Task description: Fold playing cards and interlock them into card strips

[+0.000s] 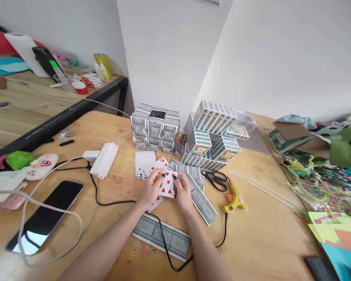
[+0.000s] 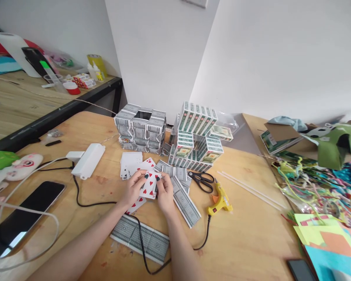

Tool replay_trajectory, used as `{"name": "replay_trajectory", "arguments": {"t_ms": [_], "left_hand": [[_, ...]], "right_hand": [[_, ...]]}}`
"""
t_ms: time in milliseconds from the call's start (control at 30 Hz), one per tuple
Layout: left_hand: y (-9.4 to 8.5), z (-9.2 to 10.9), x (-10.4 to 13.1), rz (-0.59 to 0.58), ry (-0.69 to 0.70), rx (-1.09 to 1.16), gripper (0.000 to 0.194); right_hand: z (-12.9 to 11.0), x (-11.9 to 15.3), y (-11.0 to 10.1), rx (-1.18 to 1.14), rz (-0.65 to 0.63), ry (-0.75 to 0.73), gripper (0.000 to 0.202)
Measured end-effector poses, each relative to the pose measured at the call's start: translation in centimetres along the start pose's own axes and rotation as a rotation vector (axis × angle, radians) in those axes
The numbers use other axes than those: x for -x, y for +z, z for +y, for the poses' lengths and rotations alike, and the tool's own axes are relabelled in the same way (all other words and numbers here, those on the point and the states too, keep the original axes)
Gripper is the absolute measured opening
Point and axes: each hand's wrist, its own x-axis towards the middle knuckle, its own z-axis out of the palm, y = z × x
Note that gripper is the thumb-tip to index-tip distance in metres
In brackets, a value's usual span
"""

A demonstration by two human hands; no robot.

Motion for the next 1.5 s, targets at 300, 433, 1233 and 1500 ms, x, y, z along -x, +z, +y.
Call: {"name": "replay_trajectory", "arguments": {"t_ms": [300,433,1233,1500], "left_hand": [[0.1,0.0,0.0,0.017,-0.001,0.001,0.012],[0.0,-0.1,-0.1,0.033,-0.002,-0.009,0.013],[-1.4,0.9,-0.2,-0.058,0.211,-0.404,0.02],[-2.6,0.7,-1.0,-0.166,0.328,-0.477,0.024]], "right_hand": [[0.0,-0.1,-0.2,0.003,0.006,-0.004,0.017],[-0.1,-0.2,-0.1,0.015,0.015,-0.019,0.015],[-0.3,-0.4,-0.4,-0.118,-0.044,0.125,0.022],[-0.1,-1.0,-1.3,-0.042,-0.213,0.209,0.034]]}}
